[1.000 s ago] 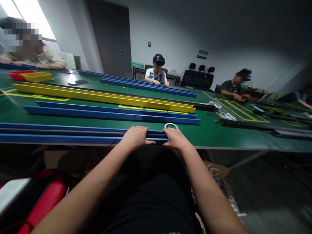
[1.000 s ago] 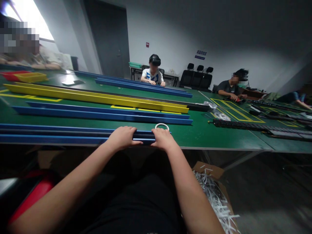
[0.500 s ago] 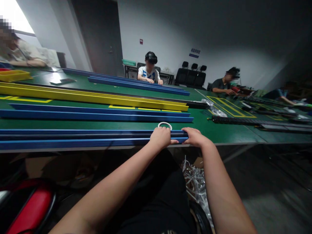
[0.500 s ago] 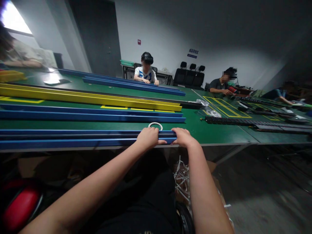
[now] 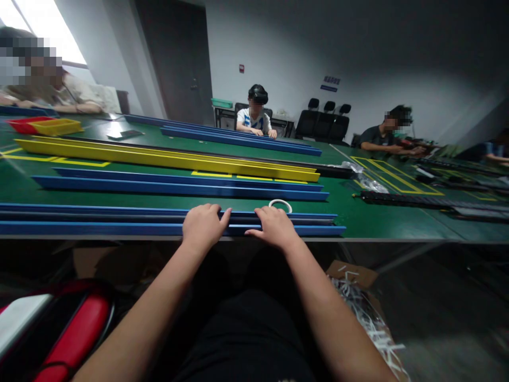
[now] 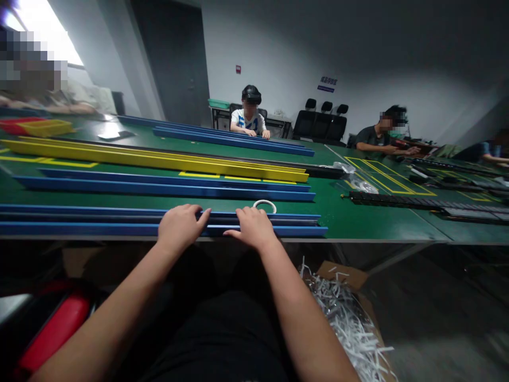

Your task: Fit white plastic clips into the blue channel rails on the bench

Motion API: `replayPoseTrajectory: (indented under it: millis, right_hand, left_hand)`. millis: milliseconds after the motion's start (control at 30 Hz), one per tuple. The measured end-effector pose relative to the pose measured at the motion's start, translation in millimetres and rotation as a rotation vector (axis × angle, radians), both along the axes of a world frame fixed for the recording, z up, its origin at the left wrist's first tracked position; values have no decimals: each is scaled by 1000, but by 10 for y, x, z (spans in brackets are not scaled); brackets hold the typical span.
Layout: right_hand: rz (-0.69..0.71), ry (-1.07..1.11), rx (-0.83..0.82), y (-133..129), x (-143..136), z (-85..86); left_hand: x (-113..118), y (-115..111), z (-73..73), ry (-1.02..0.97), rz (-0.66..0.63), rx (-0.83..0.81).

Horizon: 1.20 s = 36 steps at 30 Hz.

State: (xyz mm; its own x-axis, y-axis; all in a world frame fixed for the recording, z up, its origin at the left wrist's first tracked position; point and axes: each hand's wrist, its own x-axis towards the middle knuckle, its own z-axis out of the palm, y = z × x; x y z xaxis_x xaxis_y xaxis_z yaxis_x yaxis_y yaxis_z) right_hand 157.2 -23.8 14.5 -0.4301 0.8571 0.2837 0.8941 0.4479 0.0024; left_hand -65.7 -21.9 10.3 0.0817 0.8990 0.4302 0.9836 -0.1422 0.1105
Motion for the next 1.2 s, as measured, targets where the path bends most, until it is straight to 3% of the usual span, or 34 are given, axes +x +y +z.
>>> replayPoseTrajectory:
  millis: [100,200,433,533,600,667,733,833,900,1033,1200]
  right_hand:
    - [3,-15,33,-8,-14,-23]
    - [14,-30,30,-22,187,-35]
    - [-70,-35,24,-89,1264,-39]
    - [-135,-49,2,-79,1530,-14]
    - [-186,-65,-2,-63,1507,15]
    - [-241,-83,-2,-52,1320,47]
    - [-243,-78,1,-51,1010,71]
    - [-79,-42,25,-59,464,75]
    - [29,-34,19,-55,165,55]
    - [67,-14,49,13,-46,3]
    - [117,-36,7,120,309,-17]
  left_hand:
    - [-16,7,-21,8,33,18]
    - [172,6,-38,-17,33,22]
    - [1185,-28,-21,-92,-173,-57]
    - [1427,-46,13,-87,-261,-78]
    - [1360,-46,29,-84,-330,-65]
    - [1116,-29,39,-86,-368,-45]
    - [768,1,43,-72,-281,-32]
    - [286,54,40,11,-91,-45]
    - [107,80,27,47,-36,-34]
    - [91,99,-26,53,56,28]
    - [375,89,-64,14,31,39]
